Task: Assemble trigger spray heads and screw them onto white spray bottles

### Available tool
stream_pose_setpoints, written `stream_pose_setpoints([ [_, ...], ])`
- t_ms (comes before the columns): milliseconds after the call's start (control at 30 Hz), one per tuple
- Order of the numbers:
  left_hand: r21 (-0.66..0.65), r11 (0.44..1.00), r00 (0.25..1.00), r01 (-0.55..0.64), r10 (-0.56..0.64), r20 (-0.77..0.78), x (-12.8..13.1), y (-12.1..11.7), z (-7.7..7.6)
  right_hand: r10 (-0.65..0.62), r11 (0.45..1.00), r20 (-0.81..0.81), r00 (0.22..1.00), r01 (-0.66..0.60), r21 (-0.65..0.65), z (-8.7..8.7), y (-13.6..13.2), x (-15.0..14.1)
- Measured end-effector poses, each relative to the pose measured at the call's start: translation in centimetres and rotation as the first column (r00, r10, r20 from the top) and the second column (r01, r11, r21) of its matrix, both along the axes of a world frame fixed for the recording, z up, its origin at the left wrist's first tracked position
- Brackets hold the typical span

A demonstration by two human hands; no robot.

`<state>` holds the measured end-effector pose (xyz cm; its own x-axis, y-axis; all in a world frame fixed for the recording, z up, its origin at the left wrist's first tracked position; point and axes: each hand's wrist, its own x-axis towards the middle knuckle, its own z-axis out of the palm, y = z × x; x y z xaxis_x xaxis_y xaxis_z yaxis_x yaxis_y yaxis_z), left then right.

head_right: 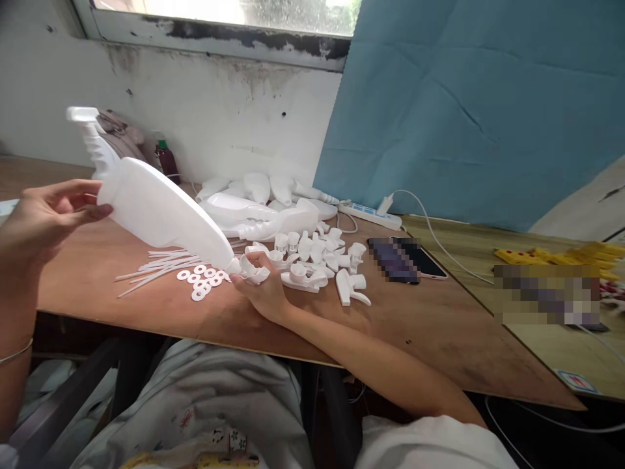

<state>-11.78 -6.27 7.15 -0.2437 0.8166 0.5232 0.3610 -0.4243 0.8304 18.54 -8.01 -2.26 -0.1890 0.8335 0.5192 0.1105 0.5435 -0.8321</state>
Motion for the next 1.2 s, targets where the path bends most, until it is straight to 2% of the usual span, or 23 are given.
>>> stream_pose_setpoints([
  [67, -0.017, 1.000, 0.999, -0.017, 0.016, -0.042, 0.1, 0.0, -0.1, 0.010, 1.000, 0.001, 1.000, -0.010, -0.007, 0.0, 0.0, 0.0],
  [233, -0.110, 0.994, 0.996, 0.019, -0.028, -0.085, 0.1, 0.1, -0.1, 0.000, 1.000, 0.021, 1.000, 0.000, 0.004, -0.3, 0.0, 0.1],
  [400, -0.134, 0.987, 0.990, 0.091, -0.076, 0.116, 0.2, -0.2, 0.5, -0.033, 0.999, 0.036, 0.999, 0.031, 0.036, -0.6, 0.1, 0.1],
  [567, -0.239, 0.954, 0.960, 0.183, -0.121, 0.252, 0.0, -0.2, 1.1, -0.072, 0.992, 0.054, 0.996, 0.066, 0.106, -0.7, 0.2, 0.1],
  [633, -0.278, 0.938, 0.960, 0.207, -0.140, 0.244, -0.2, -0.1, 1.2, -0.076, 0.989, 0.077, 0.994, 0.066, 0.134, -0.7, 0.3, 0.1],
  [800, -0.351, 0.920, 0.978, 0.175, -0.119, 0.174, -0.3, 0.5, 0.8, -0.097, 0.983, 0.132, 0.987, 0.074, 0.170, -0.8, 0.2, 0.2],
  [1000, -0.333, 0.939, 0.983, 0.086, -0.027, 0.179, 0.1, 0.7, 0.1, -0.100, 0.975, 0.164, 0.981, 0.065, 0.211, -0.9, 0.1, 0.2],
  [1200, -0.362, 0.913, 0.979, 0.186, -0.140, 0.148, -1.1, -0.1, 0.6, -0.098, 0.977, 0.141, 0.985, 0.068, 0.201, -0.8, 0.1, 0.3],
])
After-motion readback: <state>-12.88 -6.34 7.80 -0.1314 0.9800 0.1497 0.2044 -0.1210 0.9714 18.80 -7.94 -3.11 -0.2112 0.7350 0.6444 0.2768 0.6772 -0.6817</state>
